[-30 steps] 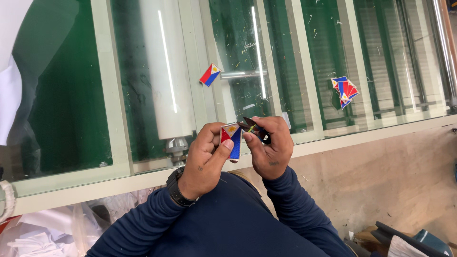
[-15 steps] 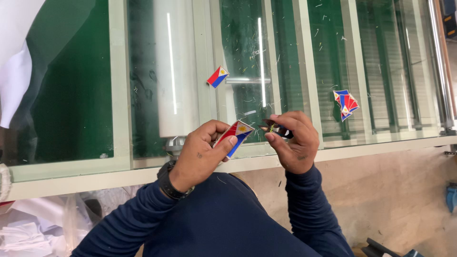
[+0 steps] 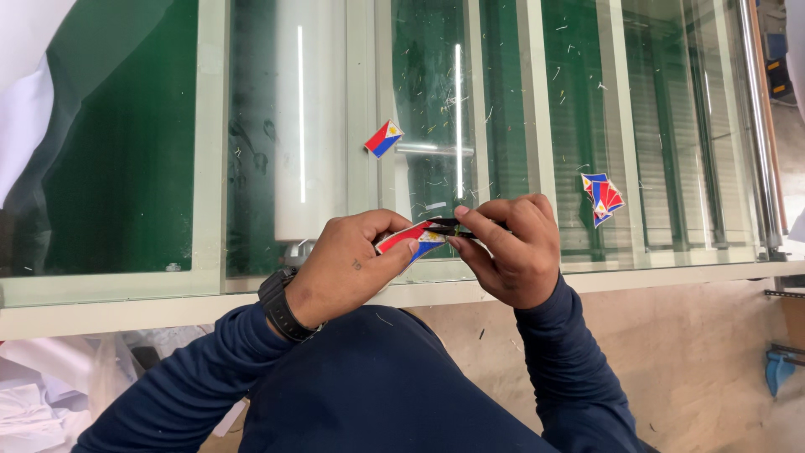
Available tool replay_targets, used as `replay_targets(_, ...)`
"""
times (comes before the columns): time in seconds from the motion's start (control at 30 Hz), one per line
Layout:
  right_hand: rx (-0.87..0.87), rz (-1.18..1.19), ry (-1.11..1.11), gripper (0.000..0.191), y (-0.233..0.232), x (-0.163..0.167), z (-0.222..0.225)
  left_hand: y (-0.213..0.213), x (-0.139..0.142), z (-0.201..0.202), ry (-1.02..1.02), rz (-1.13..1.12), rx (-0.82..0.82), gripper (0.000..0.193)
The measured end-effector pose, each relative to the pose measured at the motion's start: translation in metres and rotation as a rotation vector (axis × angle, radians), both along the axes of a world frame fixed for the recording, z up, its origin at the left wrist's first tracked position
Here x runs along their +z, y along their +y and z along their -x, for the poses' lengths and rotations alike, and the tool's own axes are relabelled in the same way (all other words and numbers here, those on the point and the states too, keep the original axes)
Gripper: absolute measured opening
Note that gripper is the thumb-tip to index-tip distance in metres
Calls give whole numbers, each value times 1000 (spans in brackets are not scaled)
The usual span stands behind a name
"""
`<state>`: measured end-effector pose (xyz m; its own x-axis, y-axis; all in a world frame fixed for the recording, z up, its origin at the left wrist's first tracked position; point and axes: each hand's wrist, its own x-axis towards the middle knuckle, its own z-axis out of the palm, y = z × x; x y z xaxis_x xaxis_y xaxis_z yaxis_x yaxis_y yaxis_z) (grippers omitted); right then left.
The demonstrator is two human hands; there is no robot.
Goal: The person uses a small blade to trim the edges of a small Philippine flag sticker, then flips it and trims the back. They repeat the trimming process on another sticker, carefully removing excess material around the edges.
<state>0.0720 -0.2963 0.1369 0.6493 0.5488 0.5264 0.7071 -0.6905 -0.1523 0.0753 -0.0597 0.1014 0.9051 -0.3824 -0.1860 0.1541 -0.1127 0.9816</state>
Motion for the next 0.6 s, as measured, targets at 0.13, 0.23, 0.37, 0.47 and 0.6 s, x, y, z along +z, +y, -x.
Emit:
replay_targets(0.13,39,-24,55,42,-3,1,-5,0,6,-6,2,-66,-61,28)
replay_targets(0.23,45,-61,113,42,-4,0,-7,2,8,-12,-23,-73,-114,29)
replay_targets(0.37,49,-65,162,42,-5,0,-7,4,10,-16,-24,-93,-184,29)
replay_targets(0.47,26,-52,206,42,-6,2,-8,3,12,-20,-21,-130,-224,29)
replay_targets(0.6,108,-3,235,43,-10,9,-10,5,13,-21,30,-164,-271,29)
